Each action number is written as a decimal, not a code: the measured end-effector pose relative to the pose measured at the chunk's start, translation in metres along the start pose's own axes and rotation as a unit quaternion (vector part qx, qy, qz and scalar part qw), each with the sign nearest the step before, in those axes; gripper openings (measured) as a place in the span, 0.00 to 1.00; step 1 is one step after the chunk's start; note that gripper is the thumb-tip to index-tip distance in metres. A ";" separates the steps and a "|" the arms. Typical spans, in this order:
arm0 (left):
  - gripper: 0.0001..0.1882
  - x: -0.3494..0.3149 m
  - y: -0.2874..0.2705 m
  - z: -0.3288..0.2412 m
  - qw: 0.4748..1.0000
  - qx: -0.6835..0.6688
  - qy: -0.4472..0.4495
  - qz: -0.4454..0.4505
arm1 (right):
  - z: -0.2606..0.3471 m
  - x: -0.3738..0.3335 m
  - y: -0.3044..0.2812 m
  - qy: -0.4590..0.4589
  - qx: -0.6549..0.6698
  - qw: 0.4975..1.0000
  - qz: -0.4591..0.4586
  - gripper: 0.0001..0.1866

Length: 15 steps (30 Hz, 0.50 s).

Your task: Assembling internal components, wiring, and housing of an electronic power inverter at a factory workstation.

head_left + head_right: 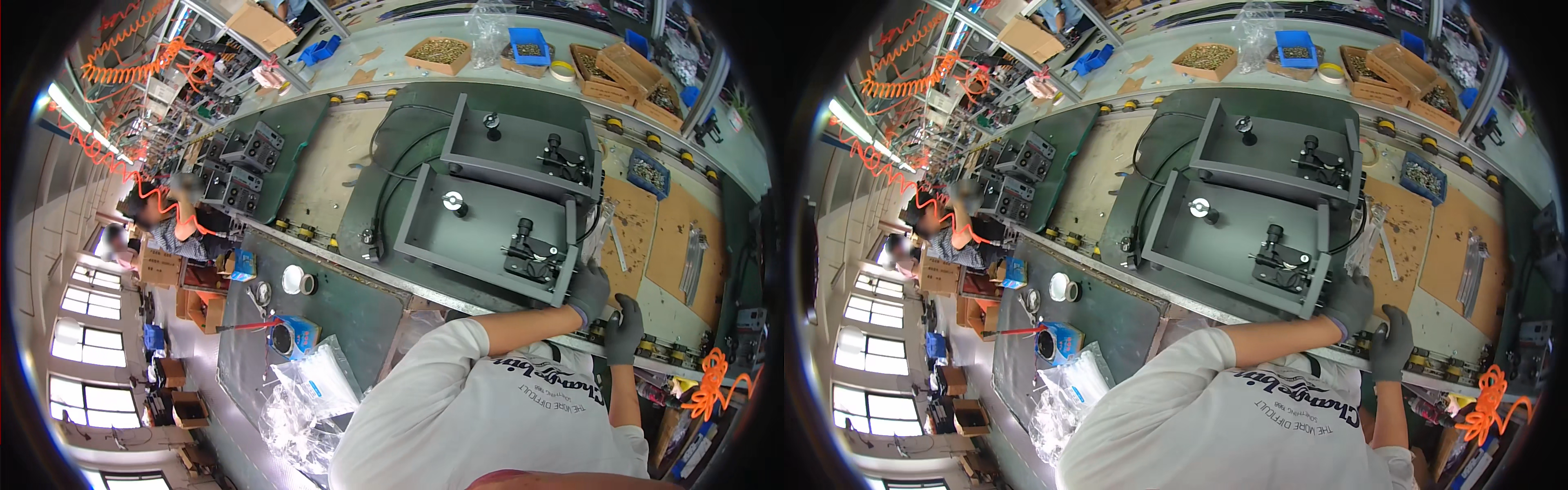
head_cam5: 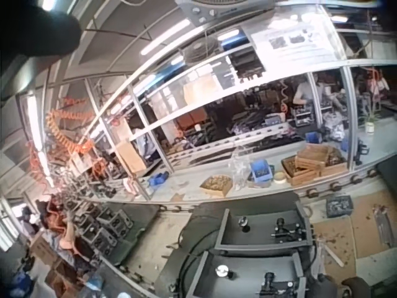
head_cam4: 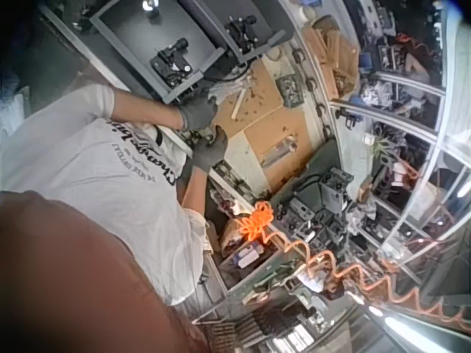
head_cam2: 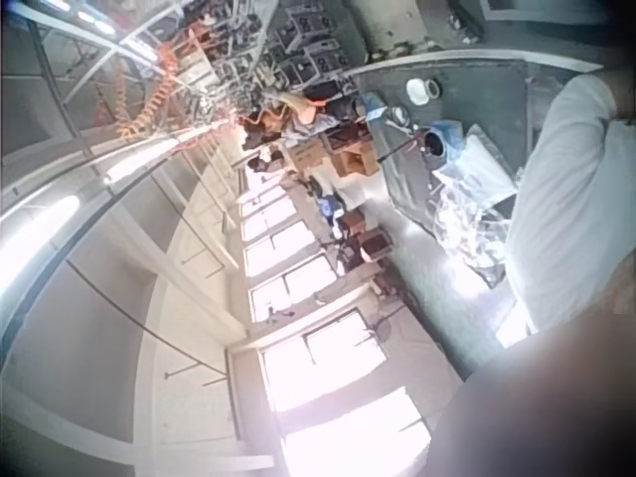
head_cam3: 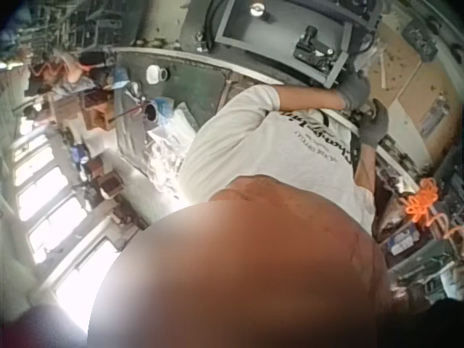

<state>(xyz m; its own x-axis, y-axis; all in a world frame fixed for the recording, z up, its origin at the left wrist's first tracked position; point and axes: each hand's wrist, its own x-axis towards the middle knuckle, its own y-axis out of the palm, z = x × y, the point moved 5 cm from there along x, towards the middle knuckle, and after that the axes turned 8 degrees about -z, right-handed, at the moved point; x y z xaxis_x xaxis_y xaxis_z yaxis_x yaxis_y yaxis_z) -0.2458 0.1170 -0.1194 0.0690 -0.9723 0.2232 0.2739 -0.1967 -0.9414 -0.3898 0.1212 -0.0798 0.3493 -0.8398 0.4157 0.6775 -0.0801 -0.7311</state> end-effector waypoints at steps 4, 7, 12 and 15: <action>0.22 -0.029 -0.057 -0.053 0.876 -0.459 0.095 0.110 | -0.048 -0.013 -0.006 0.154 0.097 0.982 -0.057 0.20; 0.26 -0.032 -0.130 -0.017 0.783 -0.548 0.214 0.202 | -0.066 -0.027 -0.021 0.180 0.075 0.976 -0.095 0.20; 0.17 -0.031 -0.228 0.103 0.840 -0.415 0.253 -0.242 | -0.074 -0.036 -0.011 0.275 0.208 0.929 -0.133 0.18; 0.17 -0.026 -0.198 0.138 0.892 -0.398 0.076 -0.201 | -0.043 -0.022 0.001 0.288 0.194 0.937 -0.029 0.18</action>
<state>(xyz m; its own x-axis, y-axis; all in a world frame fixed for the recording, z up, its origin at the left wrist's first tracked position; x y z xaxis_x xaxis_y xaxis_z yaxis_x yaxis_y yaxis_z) -0.1693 0.1984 0.0963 -0.0294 -0.7968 0.6036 -0.5252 -0.5015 -0.6875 -0.4241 0.1164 -0.1126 -0.0264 -0.9996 0.0064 0.9083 -0.0267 -0.4174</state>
